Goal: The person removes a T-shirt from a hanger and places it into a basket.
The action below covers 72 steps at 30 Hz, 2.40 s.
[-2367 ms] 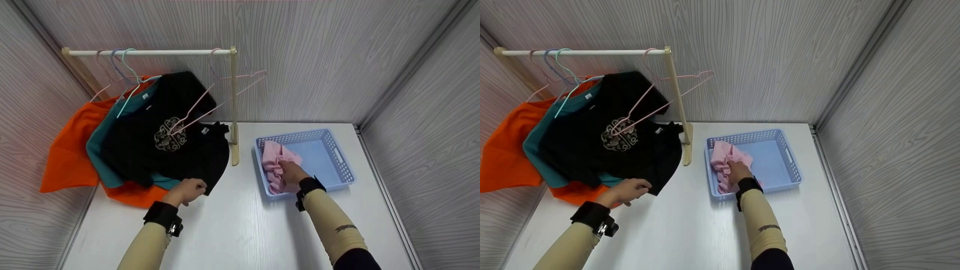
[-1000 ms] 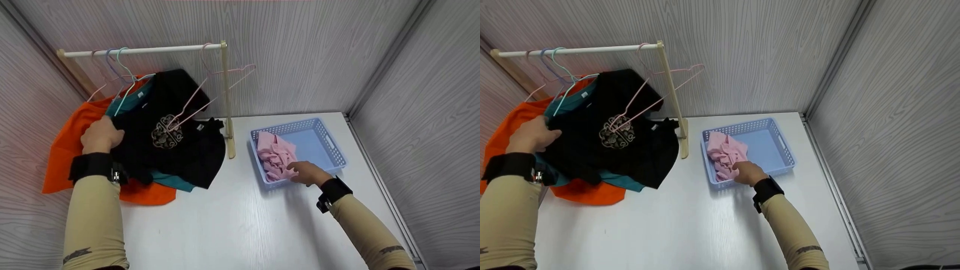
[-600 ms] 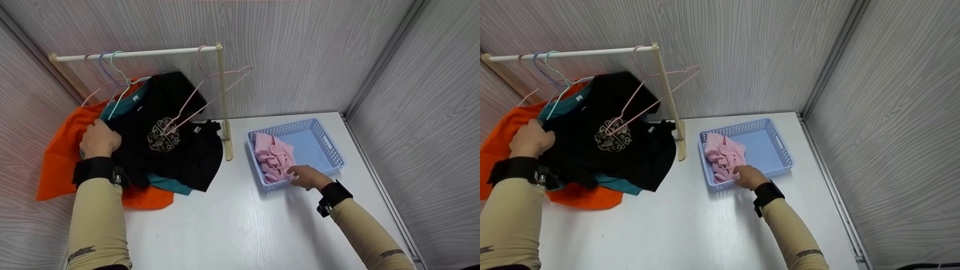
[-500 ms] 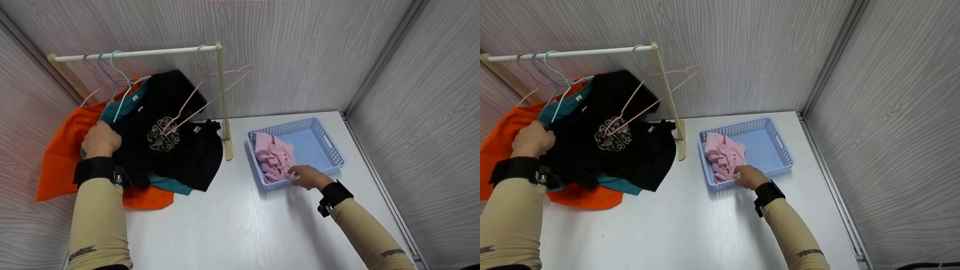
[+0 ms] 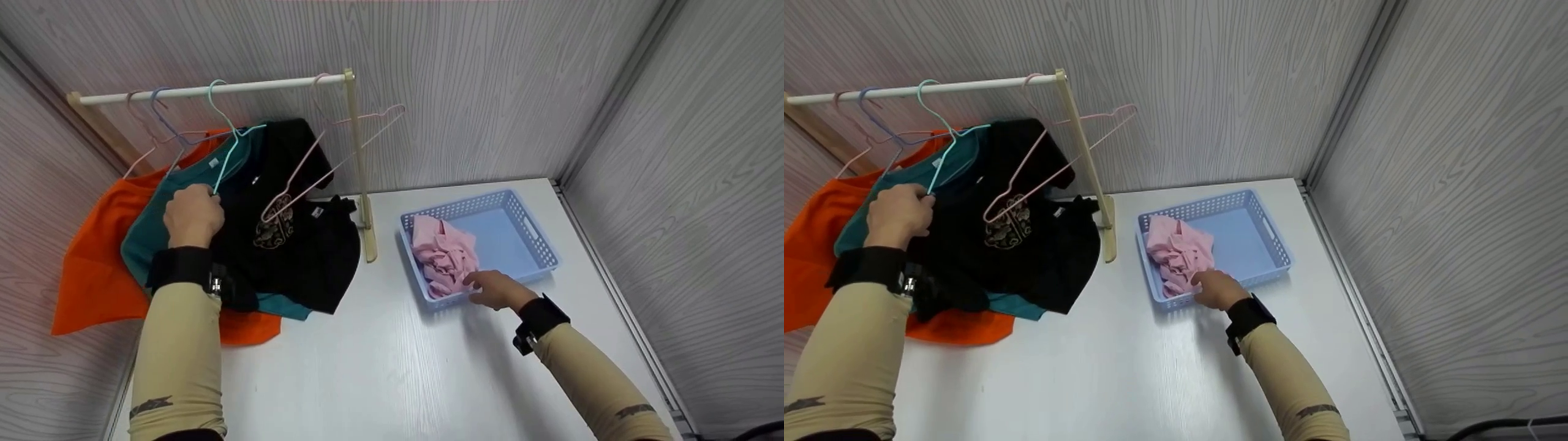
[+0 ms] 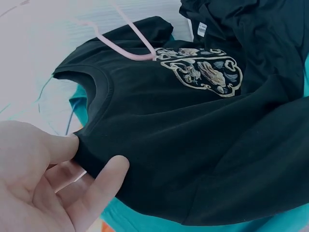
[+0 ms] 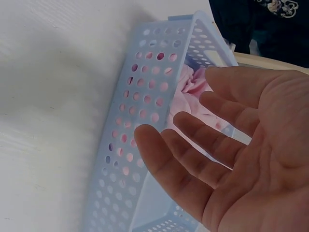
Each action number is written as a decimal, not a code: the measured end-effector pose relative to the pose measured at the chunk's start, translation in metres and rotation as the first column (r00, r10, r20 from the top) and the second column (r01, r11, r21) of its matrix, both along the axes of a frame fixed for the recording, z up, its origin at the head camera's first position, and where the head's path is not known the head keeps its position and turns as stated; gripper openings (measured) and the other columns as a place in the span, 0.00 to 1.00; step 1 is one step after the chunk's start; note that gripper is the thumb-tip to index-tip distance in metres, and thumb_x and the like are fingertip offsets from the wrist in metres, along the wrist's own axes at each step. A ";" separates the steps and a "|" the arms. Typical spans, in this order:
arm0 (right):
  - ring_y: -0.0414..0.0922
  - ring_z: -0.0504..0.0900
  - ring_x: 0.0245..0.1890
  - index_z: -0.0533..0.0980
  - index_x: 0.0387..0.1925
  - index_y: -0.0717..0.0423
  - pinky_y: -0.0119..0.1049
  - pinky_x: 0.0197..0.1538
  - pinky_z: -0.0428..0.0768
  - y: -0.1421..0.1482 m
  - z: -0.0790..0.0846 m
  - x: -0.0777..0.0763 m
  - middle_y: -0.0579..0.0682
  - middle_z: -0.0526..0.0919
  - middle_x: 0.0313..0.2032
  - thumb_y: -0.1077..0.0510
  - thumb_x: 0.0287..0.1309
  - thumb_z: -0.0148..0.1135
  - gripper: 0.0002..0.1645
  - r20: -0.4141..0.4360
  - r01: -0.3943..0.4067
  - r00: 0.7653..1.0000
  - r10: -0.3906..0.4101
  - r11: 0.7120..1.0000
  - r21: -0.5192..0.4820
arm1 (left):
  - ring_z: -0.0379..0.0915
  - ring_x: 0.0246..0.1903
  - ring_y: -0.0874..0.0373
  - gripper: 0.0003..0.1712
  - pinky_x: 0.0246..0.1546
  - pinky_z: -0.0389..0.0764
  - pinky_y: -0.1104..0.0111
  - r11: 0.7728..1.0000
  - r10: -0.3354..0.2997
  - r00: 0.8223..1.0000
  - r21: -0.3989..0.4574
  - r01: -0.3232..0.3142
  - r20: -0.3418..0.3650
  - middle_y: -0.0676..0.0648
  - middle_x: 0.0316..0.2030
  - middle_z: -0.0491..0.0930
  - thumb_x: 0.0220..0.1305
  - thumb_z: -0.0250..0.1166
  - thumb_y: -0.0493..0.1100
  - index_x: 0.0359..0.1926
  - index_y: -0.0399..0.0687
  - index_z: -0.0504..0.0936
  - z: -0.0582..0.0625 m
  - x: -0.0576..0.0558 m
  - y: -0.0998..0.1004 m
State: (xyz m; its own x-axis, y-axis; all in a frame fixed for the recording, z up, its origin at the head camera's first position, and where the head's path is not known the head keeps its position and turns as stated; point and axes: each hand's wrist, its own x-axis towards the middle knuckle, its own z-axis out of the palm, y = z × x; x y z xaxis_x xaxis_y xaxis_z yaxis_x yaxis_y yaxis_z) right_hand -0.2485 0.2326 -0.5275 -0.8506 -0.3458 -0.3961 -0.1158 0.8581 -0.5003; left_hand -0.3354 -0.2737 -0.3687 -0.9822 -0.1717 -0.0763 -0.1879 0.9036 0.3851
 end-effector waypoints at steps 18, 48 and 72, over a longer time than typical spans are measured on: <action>0.59 0.82 0.47 0.72 0.59 0.65 0.43 0.36 0.83 0.008 -0.002 0.004 0.69 0.79 0.52 0.59 0.65 0.55 0.23 -0.004 -0.012 1.000 0.012 1.000 -0.011 | 0.67 0.39 0.25 0.20 0.42 0.70 0.40 0.991 -0.009 0.986 -0.135 -0.014 -0.166 0.22 0.43 0.73 0.75 0.38 0.42 0.54 0.34 0.69 0.033 0.010 0.001; 0.53 0.83 0.41 0.72 0.57 0.67 0.38 0.33 0.82 0.010 -0.001 0.012 0.67 0.81 0.48 0.61 0.64 0.54 0.22 -0.024 -0.052 0.998 0.049 0.990 -0.130 | 0.63 0.35 0.35 0.10 0.34 0.70 0.50 0.946 -0.228 0.953 -0.187 0.265 0.199 0.32 0.39 0.68 0.71 0.47 0.32 0.51 0.42 0.63 -0.027 0.083 -0.078; 0.60 0.81 0.49 0.74 0.54 0.67 0.52 0.50 0.80 -0.002 0.011 0.010 0.67 0.82 0.48 0.62 0.62 0.55 0.20 -0.140 -0.118 0.985 0.103 0.988 -0.102 | 0.67 0.38 0.43 0.08 0.39 0.73 0.53 0.876 -0.433 0.890 -0.167 0.453 0.143 0.41 0.37 0.76 0.73 0.49 0.34 0.45 0.47 0.74 -0.013 0.082 -0.041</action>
